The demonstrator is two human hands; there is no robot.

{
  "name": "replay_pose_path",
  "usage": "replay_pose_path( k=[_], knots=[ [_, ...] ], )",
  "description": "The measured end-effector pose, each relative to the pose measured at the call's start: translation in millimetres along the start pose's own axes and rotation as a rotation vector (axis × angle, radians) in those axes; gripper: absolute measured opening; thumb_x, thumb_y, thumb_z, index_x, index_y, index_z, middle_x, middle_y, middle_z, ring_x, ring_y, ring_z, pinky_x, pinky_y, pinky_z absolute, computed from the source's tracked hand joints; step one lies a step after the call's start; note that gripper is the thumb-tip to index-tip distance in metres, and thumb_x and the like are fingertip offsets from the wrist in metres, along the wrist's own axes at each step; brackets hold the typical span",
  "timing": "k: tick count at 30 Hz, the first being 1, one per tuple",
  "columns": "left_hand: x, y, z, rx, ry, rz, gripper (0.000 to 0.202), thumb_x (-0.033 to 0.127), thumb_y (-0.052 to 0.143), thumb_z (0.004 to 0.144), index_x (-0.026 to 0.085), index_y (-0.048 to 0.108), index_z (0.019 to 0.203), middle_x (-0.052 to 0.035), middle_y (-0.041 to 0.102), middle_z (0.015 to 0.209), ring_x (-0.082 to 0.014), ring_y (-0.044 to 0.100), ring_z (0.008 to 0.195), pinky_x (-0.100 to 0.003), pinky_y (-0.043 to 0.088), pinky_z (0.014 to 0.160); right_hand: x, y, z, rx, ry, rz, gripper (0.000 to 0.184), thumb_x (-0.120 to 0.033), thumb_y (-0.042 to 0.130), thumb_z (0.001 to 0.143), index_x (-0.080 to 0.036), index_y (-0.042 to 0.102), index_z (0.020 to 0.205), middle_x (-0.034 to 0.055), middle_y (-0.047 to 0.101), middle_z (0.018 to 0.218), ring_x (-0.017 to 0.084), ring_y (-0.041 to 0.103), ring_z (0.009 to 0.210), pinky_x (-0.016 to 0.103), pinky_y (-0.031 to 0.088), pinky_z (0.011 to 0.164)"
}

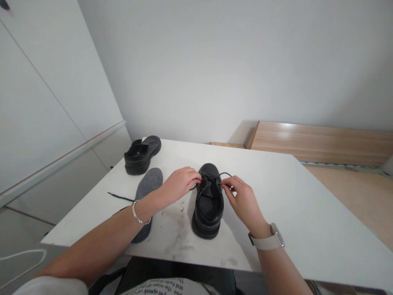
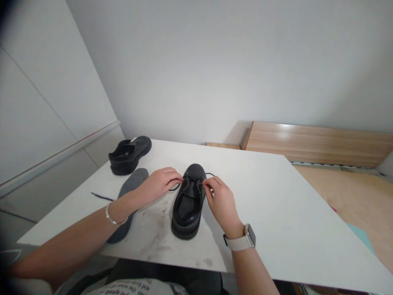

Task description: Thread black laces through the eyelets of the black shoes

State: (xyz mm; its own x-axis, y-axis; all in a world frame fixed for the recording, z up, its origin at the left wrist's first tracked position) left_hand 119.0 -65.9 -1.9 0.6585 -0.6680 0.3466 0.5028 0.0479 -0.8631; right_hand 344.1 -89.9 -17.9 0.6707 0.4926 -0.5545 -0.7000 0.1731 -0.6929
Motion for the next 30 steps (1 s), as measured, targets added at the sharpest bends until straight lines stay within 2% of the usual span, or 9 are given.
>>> replay_pose_path(
  k=[5, 9, 14, 17, 19, 23, 26, 30],
  knots=[
    [7.1, -3.7, 1.5, -0.03, -0.032, 0.053, 0.018, 0.014, 0.054, 0.096, 0.015, 0.071, 0.094, -0.0077, 0.071, 0.094, -0.0207, 0.065, 0.09, -0.032, 0.05, 0.084, -6.9, 0.5, 1.6, -0.003, -0.07, -0.141, 0.016, -0.012, 0.051, 0.093, -0.02, 0.065, 0.094, 0.0089, 0.065, 0.097, 0.024, 0.059, 0.094, 0.039, 0.049, 0.083],
    [6.2, -1.9, 3.2, -0.037, -0.063, 0.074, 0.017, 0.014, 0.055, 0.095, 0.015, 0.071, 0.093, -0.0078, 0.071, 0.092, -0.0214, 0.064, 0.09, -0.033, 0.05, 0.085, -7.0, 0.7, 1.3, 0.042, -0.097, -0.201, 0.015, -0.012, 0.052, 0.094, -0.019, 0.066, 0.093, 0.0099, 0.061, 0.1, 0.025, 0.055, 0.093, 0.041, 0.048, 0.083],
    [4.6, 2.2, 5.4, -0.005, -0.048, 0.062, 0.016, 0.013, 0.058, 0.094, 0.016, 0.073, 0.092, -0.0074, 0.069, 0.092, -0.0209, 0.063, 0.091, -0.033, 0.05, 0.085, -7.5, 2.6, -0.3, 0.031, -0.052, -0.121, 0.016, -0.011, 0.052, 0.094, -0.018, 0.065, 0.093, 0.0093, 0.061, 0.098, 0.024, 0.056, 0.092, 0.037, 0.048, 0.082],
    [4.9, 0.0, 6.5, 0.062, -0.024, 0.101, 0.015, 0.014, 0.061, 0.092, 0.017, 0.075, 0.087, -0.0078, 0.066, 0.094, -0.0218, 0.06, 0.094, -0.033, 0.05, 0.085, -9.1, 4.5, -0.8, 0.009, 0.005, -0.044, 0.018, -0.01, 0.049, 0.094, -0.018, 0.066, 0.093, 0.0076, 0.062, 0.095, 0.02, 0.059, 0.083, 0.033, 0.048, 0.076],
    [5.0, -0.9, 6.9, 0.053, -0.016, 0.104, 0.016, 0.015, 0.061, 0.093, 0.017, 0.076, 0.087, -0.0074, 0.066, 0.091, -0.0215, 0.06, 0.093, -0.033, 0.05, 0.083, -10.2, 5.8, -1.2, 0.018, 0.025, -0.026, 0.019, -0.01, 0.049, 0.094, -0.018, 0.066, 0.092, 0.007, 0.063, 0.093, 0.019, 0.059, 0.079, 0.032, 0.047, 0.073],
    [6.0, 0.7, 6.2, 0.004, -0.007, 0.077, 0.017, 0.014, 0.058, 0.094, 0.017, 0.074, 0.09, -0.0067, 0.07, 0.089, -0.0207, 0.063, 0.089, -0.032, 0.051, 0.083, -13.4, 6.6, -2.0, 0.05, 0.027, -0.013, 0.018, -0.012, 0.05, 0.093, -0.019, 0.066, 0.091, 0.007, 0.065, 0.091, 0.019, 0.061, 0.078, 0.032, 0.047, 0.072],
    [7.3, 2.3, 5.8, 0.022, -0.038, 0.064, 0.017, 0.012, 0.057, 0.094, 0.017, 0.072, 0.1, -0.0069, 0.073, 0.092, -0.0213, 0.066, 0.09, -0.033, 0.051, 0.083, -19.0, 5.0, -2.4, 0.032, 0.048, 0.002, 0.017, -0.014, 0.049, 0.095, -0.018, 0.065, 0.094, 0.0068, 0.065, 0.09, 0.02, 0.061, 0.079, 0.032, 0.047, 0.073],
    [11.4, 2.7, 6.2, 0.007, -0.074, 0.06, 0.023, 0.01, 0.053, 0.096, 0.018, 0.068, 0.112, -0.0068, 0.074, 0.097, -0.0213, 0.069, 0.091, -0.033, 0.052, 0.084, -29.2, 2.6, -2.1, -0.03, 0.072, -0.041, 0.014, -0.026, 0.056, 0.096, -0.018, 0.064, 0.103, 0.0069, 0.064, 0.092, 0.021, 0.061, 0.079, 0.034, 0.048, 0.074]
  ],
)
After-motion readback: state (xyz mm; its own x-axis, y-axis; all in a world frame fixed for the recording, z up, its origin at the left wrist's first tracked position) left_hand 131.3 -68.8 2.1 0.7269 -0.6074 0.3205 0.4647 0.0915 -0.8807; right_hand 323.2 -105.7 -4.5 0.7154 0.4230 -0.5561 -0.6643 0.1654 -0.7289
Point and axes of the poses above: each hand's wrist, its own z-axis towards the middle knuckle, its own y-axis out of the palm, x = y × z, the point moved 2 cm from there along z, towards the middle knuckle
